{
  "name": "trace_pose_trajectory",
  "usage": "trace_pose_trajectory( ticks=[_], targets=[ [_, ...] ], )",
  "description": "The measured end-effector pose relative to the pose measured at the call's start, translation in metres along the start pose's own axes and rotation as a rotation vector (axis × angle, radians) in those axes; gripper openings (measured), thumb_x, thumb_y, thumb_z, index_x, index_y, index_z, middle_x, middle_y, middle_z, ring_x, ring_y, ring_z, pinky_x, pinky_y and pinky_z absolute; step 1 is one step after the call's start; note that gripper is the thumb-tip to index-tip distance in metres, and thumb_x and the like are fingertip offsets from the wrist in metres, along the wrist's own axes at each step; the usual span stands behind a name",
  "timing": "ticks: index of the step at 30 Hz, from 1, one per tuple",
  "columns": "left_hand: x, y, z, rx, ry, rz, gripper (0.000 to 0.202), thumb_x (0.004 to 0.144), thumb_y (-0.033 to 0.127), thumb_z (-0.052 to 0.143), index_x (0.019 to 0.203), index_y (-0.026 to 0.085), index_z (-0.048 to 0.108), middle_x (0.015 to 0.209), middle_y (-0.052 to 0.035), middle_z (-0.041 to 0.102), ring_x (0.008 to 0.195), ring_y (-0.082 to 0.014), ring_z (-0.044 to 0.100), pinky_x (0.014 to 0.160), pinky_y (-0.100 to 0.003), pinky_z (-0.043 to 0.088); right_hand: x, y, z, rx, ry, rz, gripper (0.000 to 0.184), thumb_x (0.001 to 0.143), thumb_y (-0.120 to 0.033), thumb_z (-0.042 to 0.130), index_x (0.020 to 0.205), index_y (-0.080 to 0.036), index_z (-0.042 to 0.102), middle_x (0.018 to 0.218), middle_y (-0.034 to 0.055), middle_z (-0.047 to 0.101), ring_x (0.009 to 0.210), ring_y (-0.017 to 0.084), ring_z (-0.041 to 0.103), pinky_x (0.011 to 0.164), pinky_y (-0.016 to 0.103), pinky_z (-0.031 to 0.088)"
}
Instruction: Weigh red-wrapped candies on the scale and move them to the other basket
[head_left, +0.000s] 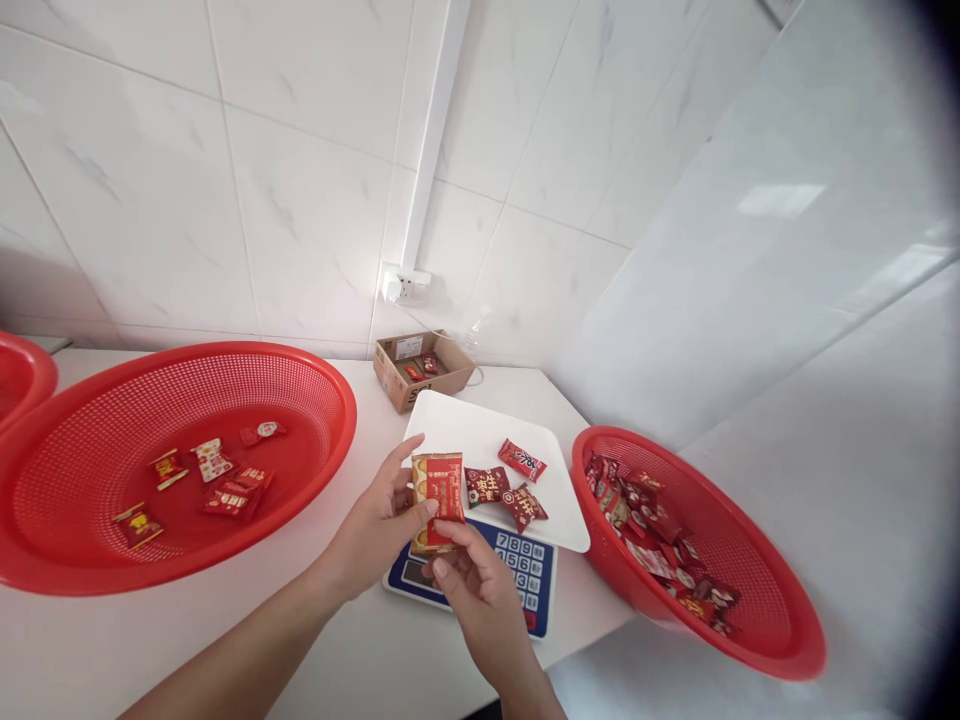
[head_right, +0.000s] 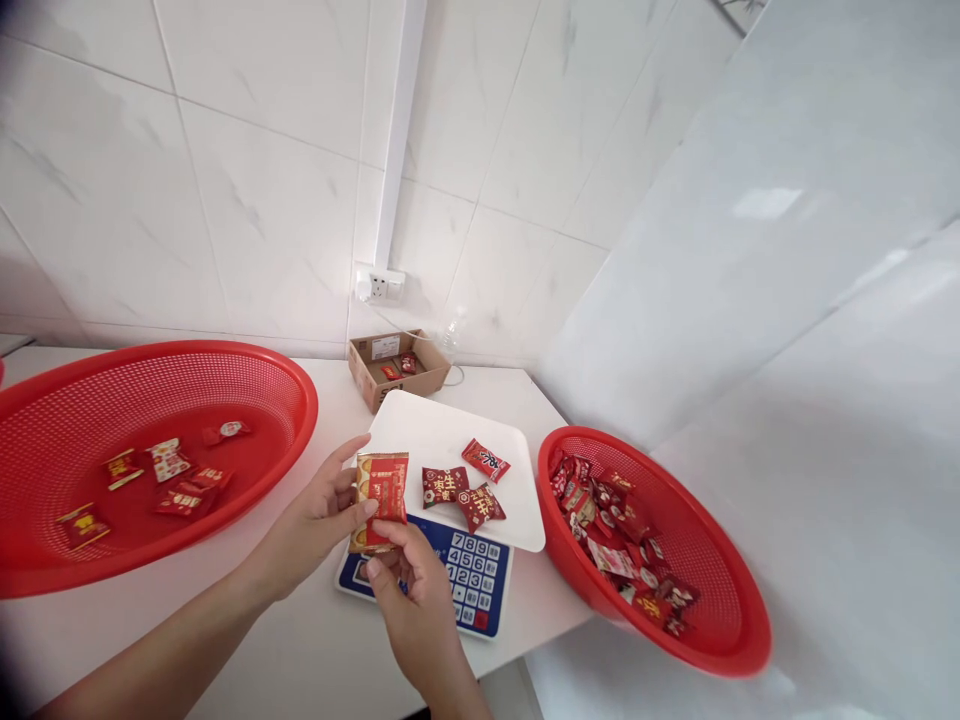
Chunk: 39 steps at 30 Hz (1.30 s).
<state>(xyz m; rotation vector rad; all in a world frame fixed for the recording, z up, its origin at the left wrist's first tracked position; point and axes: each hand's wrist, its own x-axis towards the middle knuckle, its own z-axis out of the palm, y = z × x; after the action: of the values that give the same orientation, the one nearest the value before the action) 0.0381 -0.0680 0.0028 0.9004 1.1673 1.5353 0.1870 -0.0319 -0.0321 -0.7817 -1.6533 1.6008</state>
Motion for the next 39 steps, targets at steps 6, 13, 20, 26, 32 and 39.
trace_pose_trajectory(
  ticks=[6, 13, 20, 26, 32, 39],
  targets=[
    [0.002, -0.013, -0.002, 0.273, 0.085, 0.095, 0.065, 0.085, 0.035, 0.055, 0.143, 0.031, 0.025, 0.151, -0.0107, 0.029, 0.123, -0.0242, 0.049, 0.094, -0.038, 0.05, 0.005, -0.002, 0.0, 0.11, -0.084, 0.101, 0.065, 0.078, -0.046, 0.066, 0.137, -0.026, 0.047, 0.088, 0.0056, 0.068, 0.078, 0.019, 0.066, 0.074, 0.036, 0.054],
    [0.009, -0.029, -0.01, 0.917, -0.024, 0.276, 0.048, 0.088, 0.029, 0.05, 0.135, 0.025, 0.046, 0.153, -0.0111, 0.03, 0.141, -0.0312, 0.027, 0.11, -0.052, 0.034, 0.008, -0.002, -0.004, 0.055, -0.095, 0.118, 0.069, 0.08, -0.044, 0.063, 0.142, -0.029, 0.039, 0.114, 0.0074, 0.064, 0.076, 0.016, 0.064, 0.071, 0.033, 0.055],
    [0.011, -0.034, -0.015, 1.285, -0.075, 0.339, 0.038, 0.092, 0.041, 0.044, 0.125, 0.027, 0.056, 0.139, -0.0085, 0.053, 0.139, -0.0332, 0.03, 0.11, -0.065, 0.02, 0.008, -0.009, -0.054, -0.677, 0.262, -0.218, 0.035, 0.086, -0.039, 0.053, 0.115, -0.027, 0.066, 0.118, 0.0097, 0.065, 0.107, 0.027, 0.059, 0.094, 0.046, 0.048],
    [0.016, -0.025, -0.009, 1.36, -0.151, 0.274, 0.046, 0.092, 0.048, 0.043, 0.129, 0.024, 0.054, 0.143, -0.013, 0.047, 0.138, -0.0332, 0.032, 0.111, -0.065, 0.014, 0.026, -0.008, -0.091, -0.988, 0.202, -0.173, 0.04, 0.09, -0.031, 0.043, 0.124, -0.022, 0.062, 0.134, 0.0101, 0.055, 0.127, 0.027, 0.047, 0.108, 0.051, 0.037],
    [0.034, -0.015, 0.006, 1.374, -0.265, 0.271, 0.058, 0.091, 0.047, 0.045, 0.142, 0.02, 0.037, 0.144, -0.015, 0.046, 0.136, -0.0303, 0.037, 0.112, -0.059, 0.021, 0.053, -0.008, -0.092, -0.974, 0.002, -0.189, 0.048, 0.088, -0.012, 0.031, 0.126, -0.018, 0.059, 0.138, 0.0086, 0.053, 0.133, 0.019, 0.04, 0.113, 0.045, 0.031],
    [0.057, -0.014, 0.018, 1.446, -0.318, 0.307, 0.05, 0.089, 0.045, 0.05, 0.137, 0.03, 0.045, 0.148, -0.0145, 0.041, 0.137, -0.0323, 0.034, 0.111, -0.061, 0.019, 0.083, -0.013, -0.112, -0.999, 0.168, -0.217, 0.042, 0.093, -0.032, 0.041, 0.131, -0.02, 0.055, 0.143, 0.0103, 0.047, 0.139, 0.025, 0.029, 0.114, 0.052, 0.023]
  ],
)
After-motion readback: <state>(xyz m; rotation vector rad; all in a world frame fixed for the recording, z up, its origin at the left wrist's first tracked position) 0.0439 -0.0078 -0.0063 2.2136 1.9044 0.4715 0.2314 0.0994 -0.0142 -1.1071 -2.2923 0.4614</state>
